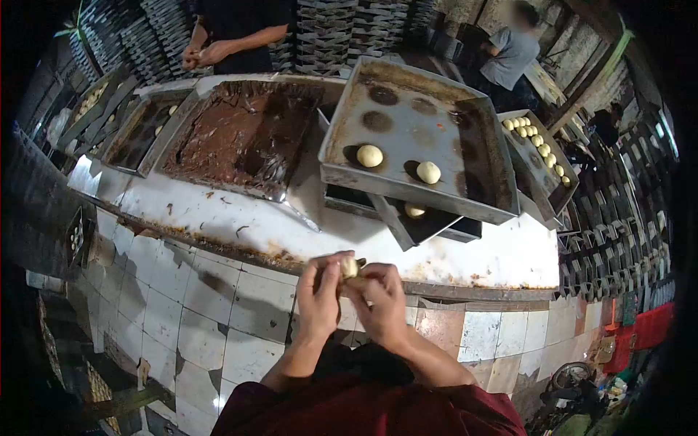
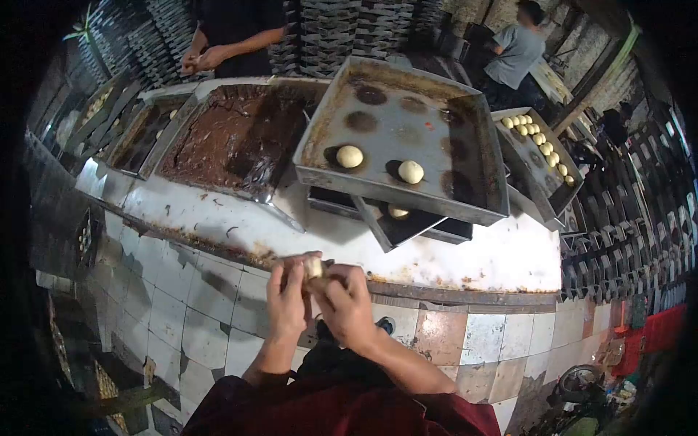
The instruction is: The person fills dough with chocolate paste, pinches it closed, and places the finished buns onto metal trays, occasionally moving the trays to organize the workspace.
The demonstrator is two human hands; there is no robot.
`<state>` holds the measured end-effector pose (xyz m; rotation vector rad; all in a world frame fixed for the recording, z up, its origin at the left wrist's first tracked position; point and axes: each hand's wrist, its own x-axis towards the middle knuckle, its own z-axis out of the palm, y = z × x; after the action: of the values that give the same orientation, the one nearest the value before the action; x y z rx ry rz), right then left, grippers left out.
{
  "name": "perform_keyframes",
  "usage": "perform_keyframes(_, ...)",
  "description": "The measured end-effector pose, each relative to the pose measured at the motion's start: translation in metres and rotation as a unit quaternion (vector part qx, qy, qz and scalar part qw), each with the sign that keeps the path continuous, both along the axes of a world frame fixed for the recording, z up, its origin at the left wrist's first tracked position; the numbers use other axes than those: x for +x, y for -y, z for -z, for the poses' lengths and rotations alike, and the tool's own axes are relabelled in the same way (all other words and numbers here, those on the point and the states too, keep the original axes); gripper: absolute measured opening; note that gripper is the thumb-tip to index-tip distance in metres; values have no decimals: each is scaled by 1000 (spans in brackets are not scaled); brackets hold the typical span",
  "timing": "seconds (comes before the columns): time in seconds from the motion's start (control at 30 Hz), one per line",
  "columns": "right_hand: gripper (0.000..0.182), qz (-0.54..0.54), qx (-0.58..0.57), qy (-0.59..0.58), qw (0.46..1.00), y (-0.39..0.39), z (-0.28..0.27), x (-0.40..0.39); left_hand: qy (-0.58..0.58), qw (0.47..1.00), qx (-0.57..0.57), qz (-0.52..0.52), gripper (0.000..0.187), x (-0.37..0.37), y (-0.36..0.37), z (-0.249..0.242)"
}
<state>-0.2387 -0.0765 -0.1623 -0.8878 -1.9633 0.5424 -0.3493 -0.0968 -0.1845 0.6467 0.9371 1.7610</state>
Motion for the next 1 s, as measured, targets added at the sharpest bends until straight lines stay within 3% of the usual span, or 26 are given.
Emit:
perform_keyframes(0.03, 18, 17, -11, -21, 1000, -10, -3, 10, -60, 998, -5, 1, 17, 10, 1, 4)
perform_keyframes(0.07, 19, 12, -123, -60, 990, -16, -6, 23, -123, 988, 95, -17, 17, 22, 0, 10)
perform_keyframes(0.1, 19, 6, -243, -147, 959, -22, -12, 35, -125, 987, 97, -13, 17, 31, -1, 8)
perform_keyframes(0.17, 15, -82, -309, -143, 937, -36, -15, 66, -181, 973, 145, 7, 17, 53, -3, 1)
perform_keyframes(0.23, 13, -108, -266, -121, 950, -38, -7, 90, -238, 961, 138, -5, 19, 73, -13, 6)
perform_keyframes(0.27, 15, -98, -121, -44, 987, -39, -7, 103, -204, 975, 77, -40, 19, 87, -18, 7)
perform_keyframes(0.3, 20, -83, -55, -61, 993, -37, -4, 109, -170, 983, 17, -75, 20, 101, -25, 1)
perform_keyframes(0.33, 22, -70, -29, -52, 996, -33, 1, 118, -25, 998, 6, -52, 20, 117, -32, -10)
perform_keyframes(0.43, 24, -10, 69, 2, 998, -47, -3, 162, 17, 999, -36, -2, 20, 160, -46, -8)
perform_keyframes(0.47, 24, -18, 47, -29, 998, -56, -5, 176, -37, 998, -53, 6, 24, 173, -44, -9)
perform_keyframes(0.53, 22, -38, -53, -66, 996, -74, -18, 203, -184, 982, 36, 19, 27, 192, -41, -23)
perform_keyframes(0.57, 18, -43, -249, -169, 953, -76, -21, 211, -255, 964, 80, 9, 30, 200, -41, -30)
perform_keyframes(0.6, 16, -95, -330, -179, 922, -82, -22, 220, -257, 963, 76, 4, 30, 202, -43, -27)
perform_keyframes(0.63, 14, -148, -407, -187, 882, -88, -23, 227, -338, 935, 104, -7, 30, 198, -46, -23)
perform_keyframes(0.67, 14, -154, -410, -187, 880, -89, -22, 227, -418, 899, 130, -16, 29, 196, -48, -19)
perform_keyframes(0.7, 15, -155, -311, -163, 923, -87, -21, 225, -420, 899, 127, -20, 29, 198, -51, -18)
perform_keyframes(0.77, 18, -148, -98, -111, 978, -84, -18, 218, -198, 974, 82, -70, 22, 201, -62, -17)
perform_keyframes(0.83, 18, -97, -13, -89, 991, -80, -14, 211, -156, 982, 44, -93, 15, 202, -71, -18)
perform_keyframes(0.93, 18, -87, -24, -83, 992, -103, -23, 213, -181, 980, 85, -16, 17, 196, -80, -20)
perform_keyframes(1.0, 17, -85, -103, -189, 973, -112, -27, 203, -208, 963, 173, 6, 17, 191, -87, -28)
